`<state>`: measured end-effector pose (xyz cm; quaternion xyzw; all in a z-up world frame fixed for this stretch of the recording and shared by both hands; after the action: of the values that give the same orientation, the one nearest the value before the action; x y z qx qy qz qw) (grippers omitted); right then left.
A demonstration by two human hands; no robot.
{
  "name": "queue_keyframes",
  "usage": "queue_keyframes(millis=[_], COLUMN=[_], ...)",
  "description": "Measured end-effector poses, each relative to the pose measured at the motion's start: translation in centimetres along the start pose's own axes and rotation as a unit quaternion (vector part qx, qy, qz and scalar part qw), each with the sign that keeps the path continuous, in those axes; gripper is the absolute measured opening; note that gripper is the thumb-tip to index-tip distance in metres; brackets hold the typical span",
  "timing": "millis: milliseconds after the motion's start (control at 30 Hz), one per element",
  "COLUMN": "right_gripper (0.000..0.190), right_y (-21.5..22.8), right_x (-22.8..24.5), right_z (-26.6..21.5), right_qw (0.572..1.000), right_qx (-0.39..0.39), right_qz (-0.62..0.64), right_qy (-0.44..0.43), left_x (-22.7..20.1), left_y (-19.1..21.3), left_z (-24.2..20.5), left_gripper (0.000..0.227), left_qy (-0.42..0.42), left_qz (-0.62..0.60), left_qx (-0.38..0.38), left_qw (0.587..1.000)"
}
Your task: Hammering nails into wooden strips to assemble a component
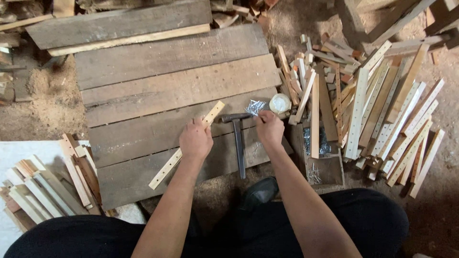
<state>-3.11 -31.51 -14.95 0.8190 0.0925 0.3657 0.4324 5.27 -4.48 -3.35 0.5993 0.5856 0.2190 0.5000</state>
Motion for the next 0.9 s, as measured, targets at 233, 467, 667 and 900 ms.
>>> queue_keyframes(millis=[233, 467, 667, 900], right_gripper=[0.012, 0.022, 0.02, 0.012], right_y=[-0.9, 2.1, 2.1, -0.1], right_x=[-1.2, 0.1, 6.5, 11.2], right_z=[0.1, -2.4, -6.8, -8.4], right_qw=[1.0, 0.991, 0.983, 0.971], right_qx=[0.005, 0.006, 0.04, 0.084], right_qz=[0.006, 0.133, 0.17, 0.185], right_qy=[-0.026, -0.028, 0.057, 0.128], left_x=[0.2, 0.2, 0.6, 1.3], left_y=[-2.0, -2.6, -2.3, -2.3], left_z=[0.4, 1.5, 1.4, 1.0], left_gripper=[0.028, 0.028, 0.041, 0.041], left_qy=[-0.004, -0.029, -0.032, -0.096], left_qz=[0.014, 0.022, -0.005, -0.1], left_qx=[-0.055, -0.107, -0.116, -0.085], left_qw=[0.998, 0.994, 0.993, 0.987])
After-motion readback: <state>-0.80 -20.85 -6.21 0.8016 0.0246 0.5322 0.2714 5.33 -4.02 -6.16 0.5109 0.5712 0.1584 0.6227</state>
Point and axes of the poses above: each hand's wrist, its own z-axis towards the middle knuckle, its own y-axis out of the back of the hand, x = y × z, the point moved 7 cm from there along z, towards the middle knuckle, and after that the axes turned 9 degrees about x, right-handed, at the moved point
